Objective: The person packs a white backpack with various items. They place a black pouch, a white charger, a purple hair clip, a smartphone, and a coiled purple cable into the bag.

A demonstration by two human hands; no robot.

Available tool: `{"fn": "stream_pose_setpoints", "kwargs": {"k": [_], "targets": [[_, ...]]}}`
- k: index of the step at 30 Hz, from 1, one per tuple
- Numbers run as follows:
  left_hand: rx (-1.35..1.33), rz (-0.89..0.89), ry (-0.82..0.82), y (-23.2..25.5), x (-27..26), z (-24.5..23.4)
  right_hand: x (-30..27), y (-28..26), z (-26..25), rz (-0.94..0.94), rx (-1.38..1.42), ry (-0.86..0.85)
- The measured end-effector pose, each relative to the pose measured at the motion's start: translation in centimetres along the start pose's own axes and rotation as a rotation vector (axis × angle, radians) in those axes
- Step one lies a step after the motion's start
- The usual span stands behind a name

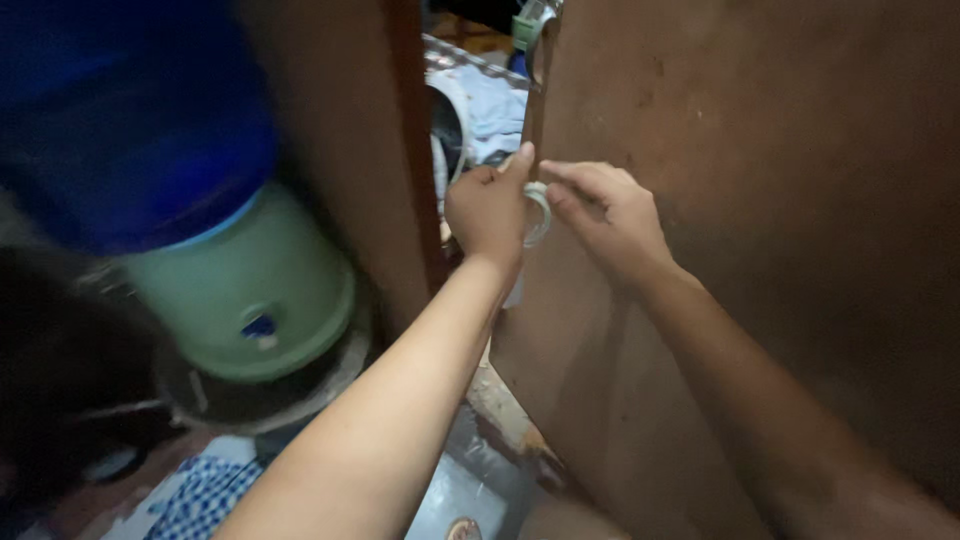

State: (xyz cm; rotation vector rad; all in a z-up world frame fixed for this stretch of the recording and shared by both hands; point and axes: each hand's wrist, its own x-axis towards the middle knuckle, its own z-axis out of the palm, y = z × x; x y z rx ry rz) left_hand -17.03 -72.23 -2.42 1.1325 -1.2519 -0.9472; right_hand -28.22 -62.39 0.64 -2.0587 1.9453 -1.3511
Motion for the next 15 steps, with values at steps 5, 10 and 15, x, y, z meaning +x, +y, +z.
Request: {"fn": "stream_pose_setpoints", "kwargs": {"k": [5,10,15], "targets": [[-0.171,-0.088,-0.066,-0.3,2.6,6.2,2.1,3.9,0.3,-0.089,-0.041,0.058],[-0.424,-0.065,-0.232,-1.1,6.3,10.4,8.1,12.1,2.8,0.176,0.389,-0.075],[-0.241,-0.004,-0.125,-2.1,11.3,13.3,14.4,18.8,4.7,0.423,0.796,-0.324]]}}
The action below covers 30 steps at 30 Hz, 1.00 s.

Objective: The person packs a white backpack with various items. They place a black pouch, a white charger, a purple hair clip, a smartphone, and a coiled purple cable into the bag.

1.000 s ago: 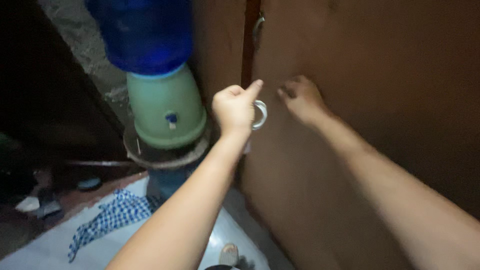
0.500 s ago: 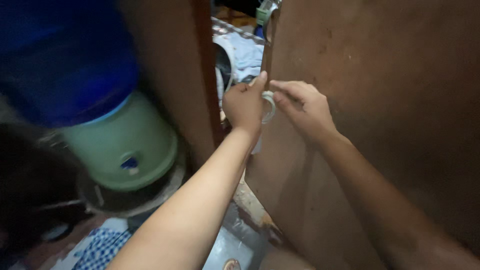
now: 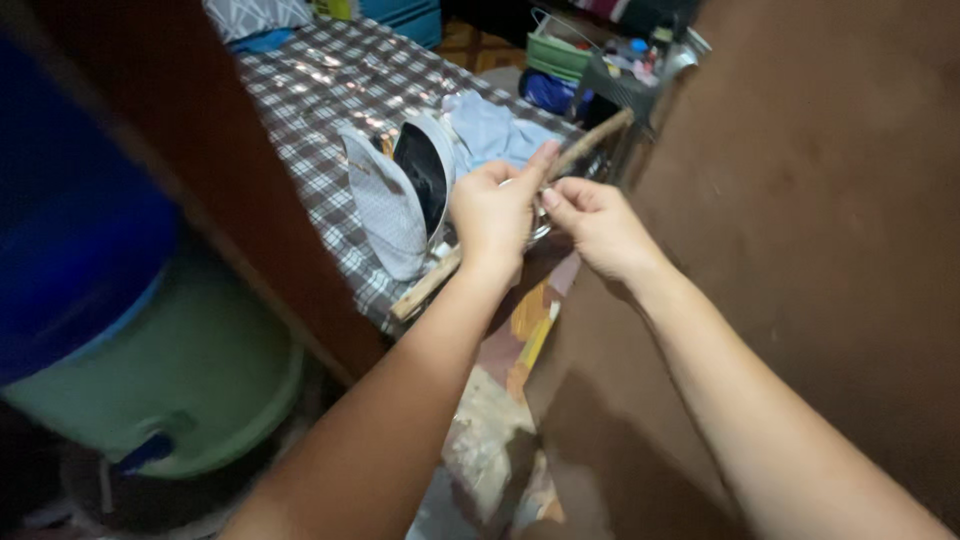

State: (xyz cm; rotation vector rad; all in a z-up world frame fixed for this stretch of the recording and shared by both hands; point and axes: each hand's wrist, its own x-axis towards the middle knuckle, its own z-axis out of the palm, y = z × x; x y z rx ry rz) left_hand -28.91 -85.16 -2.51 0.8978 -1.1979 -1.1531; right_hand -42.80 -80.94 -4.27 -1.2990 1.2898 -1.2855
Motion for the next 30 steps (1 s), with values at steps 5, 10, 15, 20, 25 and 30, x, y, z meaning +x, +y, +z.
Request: {"fn": "stream_pose_setpoints", "kwargs": {"k": [5,10,15,20,25,30], "targets": [[0.005,0.015,0.177,-2.1,5.2,2.3,4.8,-1.0,-1.9,0.258,0.359,-0.177],[-0.146,-0.207,0.334,-3.6,11.8,3.7,8.9,1.1,-1.9,0.449,0.332,-0.059],[-0.382,-0.321,0.416,-6.0,18.1,3.5,14.0,8.0,-2.1,0.777,0.846,-0.201],[-0.221,-0.333,0.598,-10.5,24.0,1.3,21.1,12.2,-3.0,0.617,1.082,-0.082],[0.088,-0.474,0.759,-14.8,29.6,-1.6,26.7,9.4,-3.2,0.218,0.466,-0.251],[0.264,-0.299,0.553,-18.5,29.8,-2.8,31.6,6.9,-2.4,-0.053,-0.017,-0.475]]}}
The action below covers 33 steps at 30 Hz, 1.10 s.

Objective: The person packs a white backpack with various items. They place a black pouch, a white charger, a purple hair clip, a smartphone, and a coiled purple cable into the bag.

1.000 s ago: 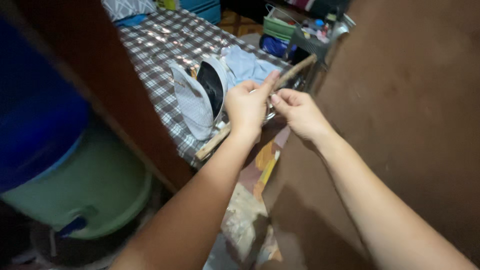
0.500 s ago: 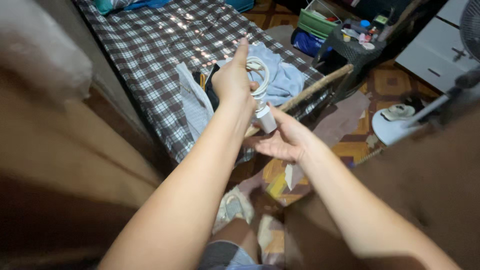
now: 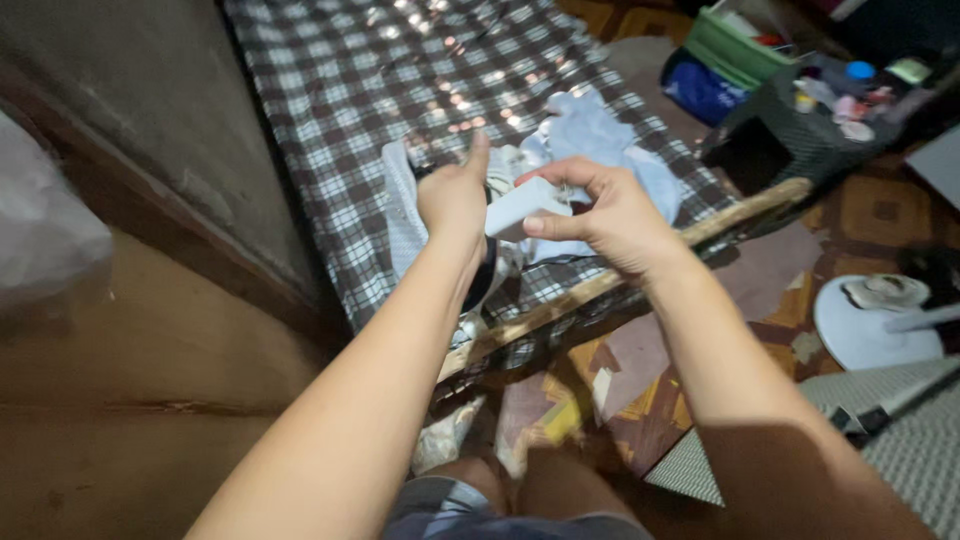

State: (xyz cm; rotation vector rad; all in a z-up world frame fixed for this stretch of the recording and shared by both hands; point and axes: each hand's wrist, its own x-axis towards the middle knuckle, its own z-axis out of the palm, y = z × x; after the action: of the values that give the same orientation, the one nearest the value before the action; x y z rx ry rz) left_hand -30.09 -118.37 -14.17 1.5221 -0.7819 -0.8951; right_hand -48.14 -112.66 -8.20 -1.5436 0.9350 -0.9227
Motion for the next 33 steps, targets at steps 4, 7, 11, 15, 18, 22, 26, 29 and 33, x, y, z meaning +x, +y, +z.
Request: {"fn": "stream_pose_setpoints", "kwargs": {"k": [4,7,11,15,18,22,26,29,33], "targets": [[-0.031,-0.006,-0.137,-2.1,-0.6,-1.6,2.3,1.1,0.6,0.118,0.167,-0.159],[-0.001,-0.046,-0.149,-3.0,-1.2,-2.5,3.2,2.7,1.9,0.284,0.359,-0.185],[0.145,0.104,-0.045,-4.5,-1.6,-2.3,5.0,4.1,2.2,0.279,0.228,-0.191],[0.442,0.235,-0.059,-5.7,-0.7,-3.0,7.6,5.3,0.3,0.446,0.09,-0.141],[0.656,0.127,0.056,-5.8,0.0,-3.9,9.8,6.3,-1.4,0.5,0.204,-0.042],[0.995,0.232,0.014,-6.6,0.8,-3.4,12.5,8.5,-2.3,0.562,0.563,0.01],[1.126,0.048,-0.013,-8.4,2.7,-2.8,13.6,11.7,0.0,0.596,0.515,-0.036],[1.025,0.002,0.099,-9.6,3.1,-5.4,13.8,13.2,0.5,0.628,0.466,-0.017],[0.891,-0.035,0.19,-10.5,1.0,-10.3,14.1,13.9,0.1,0.628,0.362,0.076]]}}
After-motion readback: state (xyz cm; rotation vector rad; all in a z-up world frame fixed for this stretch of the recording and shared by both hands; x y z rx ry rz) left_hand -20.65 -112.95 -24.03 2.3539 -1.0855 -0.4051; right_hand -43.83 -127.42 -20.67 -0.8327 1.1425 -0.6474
